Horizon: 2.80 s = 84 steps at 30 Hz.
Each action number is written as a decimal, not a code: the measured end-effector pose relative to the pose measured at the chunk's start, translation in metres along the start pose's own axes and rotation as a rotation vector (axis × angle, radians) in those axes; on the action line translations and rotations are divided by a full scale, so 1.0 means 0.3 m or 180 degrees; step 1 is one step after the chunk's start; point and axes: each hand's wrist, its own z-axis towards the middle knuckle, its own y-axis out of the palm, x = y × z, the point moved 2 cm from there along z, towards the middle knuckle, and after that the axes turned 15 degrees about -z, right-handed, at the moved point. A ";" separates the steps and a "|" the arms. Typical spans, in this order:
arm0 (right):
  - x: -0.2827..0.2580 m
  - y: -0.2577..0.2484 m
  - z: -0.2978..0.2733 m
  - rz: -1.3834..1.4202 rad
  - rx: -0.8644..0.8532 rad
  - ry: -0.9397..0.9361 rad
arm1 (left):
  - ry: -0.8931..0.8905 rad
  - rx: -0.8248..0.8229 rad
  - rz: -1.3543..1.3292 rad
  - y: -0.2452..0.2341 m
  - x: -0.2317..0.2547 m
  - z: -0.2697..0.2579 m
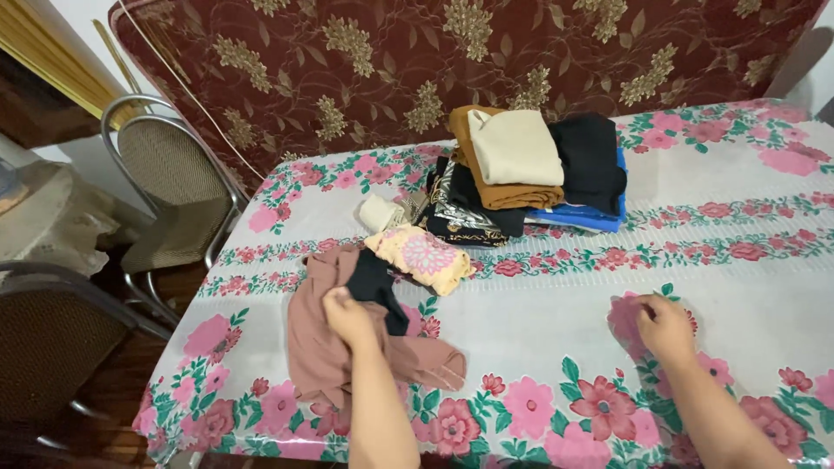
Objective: Folding various pieces of laundry on a table.
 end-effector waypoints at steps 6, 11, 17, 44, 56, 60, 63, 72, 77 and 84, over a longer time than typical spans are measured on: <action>-0.027 -0.016 0.004 -0.0500 -0.0025 -0.0181 | 0.0223 -0.0711 0.0644 -0.075 -0.127 0.078; -0.026 -0.002 -0.006 -0.0863 0.0061 -0.0332 | 0.0439 -0.1453 0.1312 -0.112 -0.128 0.072; -0.159 0.031 -0.019 -0.0784 -0.0203 -0.1081 | 0.0720 -0.2285 0.2038 -0.127 0.138 0.024; -0.267 0.004 0.192 0.4025 -0.1158 0.2136 | -0.0153 0.0184 -0.0783 -0.033 0.165 0.002; 0.112 0.271 0.211 0.3949 -0.2588 0.2520 | 0.1142 -0.3174 0.0809 0.208 0.334 -0.244; 0.001 0.146 0.163 0.4748 -0.2648 0.2599 | 0.0205 -0.4146 0.0434 0.190 0.343 -0.286; -0.230 -0.068 0.125 0.4379 -0.2089 0.3215 | -0.0377 -0.4091 0.0687 0.223 0.398 -0.337; -0.334 -0.129 0.141 0.3807 -0.1904 0.3002 | 0.0946 -0.2674 0.2022 0.428 0.384 -0.210; -0.281 -0.044 0.163 0.3908 -0.2148 0.3121 | 0.0109 -0.2309 0.1635 0.430 0.281 -0.047; -0.311 -0.063 0.176 0.4075 -0.2424 0.3055 | 0.1220 -0.1488 0.0329 0.219 0.635 0.219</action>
